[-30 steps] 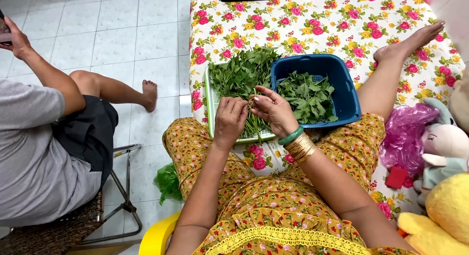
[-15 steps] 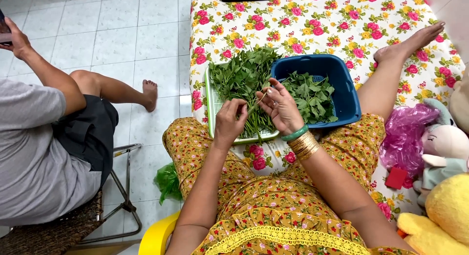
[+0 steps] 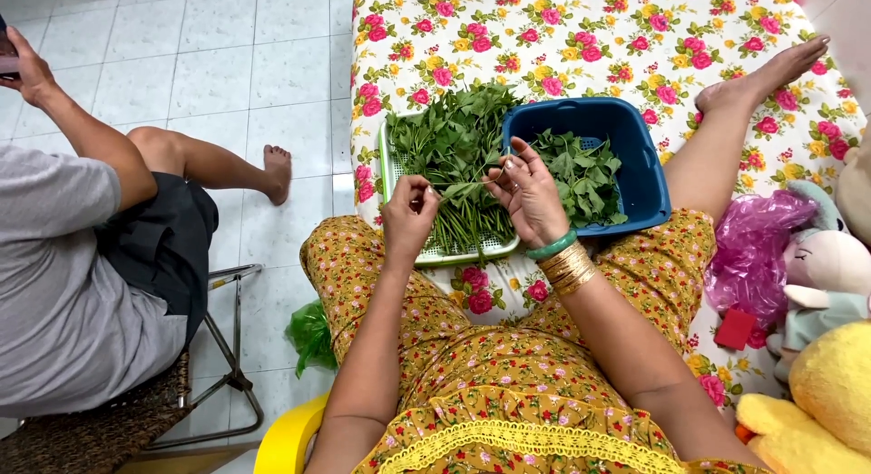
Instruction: Picking leaves from a bunch of water spinach and placing them into a blue plastic basket for food preparation.
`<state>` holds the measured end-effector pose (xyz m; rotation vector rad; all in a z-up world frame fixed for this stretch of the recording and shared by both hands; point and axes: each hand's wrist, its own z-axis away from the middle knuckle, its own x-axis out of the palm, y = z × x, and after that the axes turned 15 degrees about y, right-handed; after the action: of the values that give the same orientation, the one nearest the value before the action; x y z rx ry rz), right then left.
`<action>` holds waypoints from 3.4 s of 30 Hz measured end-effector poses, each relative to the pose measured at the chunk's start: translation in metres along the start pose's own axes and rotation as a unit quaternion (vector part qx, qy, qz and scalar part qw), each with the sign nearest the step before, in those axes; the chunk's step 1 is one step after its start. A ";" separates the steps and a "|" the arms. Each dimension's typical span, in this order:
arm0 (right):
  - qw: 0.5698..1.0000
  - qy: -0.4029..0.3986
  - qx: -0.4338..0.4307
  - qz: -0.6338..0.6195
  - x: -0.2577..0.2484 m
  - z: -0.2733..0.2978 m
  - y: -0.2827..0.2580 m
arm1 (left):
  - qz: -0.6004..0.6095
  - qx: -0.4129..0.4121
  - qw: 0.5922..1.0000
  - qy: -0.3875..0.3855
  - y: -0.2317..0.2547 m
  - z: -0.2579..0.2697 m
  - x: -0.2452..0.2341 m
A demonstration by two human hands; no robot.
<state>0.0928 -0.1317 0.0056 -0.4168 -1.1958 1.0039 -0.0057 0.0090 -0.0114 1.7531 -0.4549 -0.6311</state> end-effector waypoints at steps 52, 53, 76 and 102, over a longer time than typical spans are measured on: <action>0.956 -0.061 -0.003 0.286 -0.007 -0.015 0.082 | -0.290 0.336 0.895 -0.040 -0.064 -0.011 0.003; 0.964 -0.055 0.016 0.261 -0.007 -0.015 0.083 | -0.286 0.319 0.903 -0.036 -0.062 -0.011 0.003; 0.761 0.144 -0.360 0.520 -0.130 -0.086 -0.025 | -0.387 0.175 0.903 0.062 -0.099 -0.015 -0.012; 0.403 0.040 -0.307 0.861 -0.181 -0.227 -0.004 | -0.280 -0.141 0.950 0.016 -0.133 -0.053 -0.008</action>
<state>0.2958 -0.2316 -0.1767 -2.6545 -0.5736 2.0956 0.0184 0.0891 -0.1279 1.6101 0.1688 -1.0098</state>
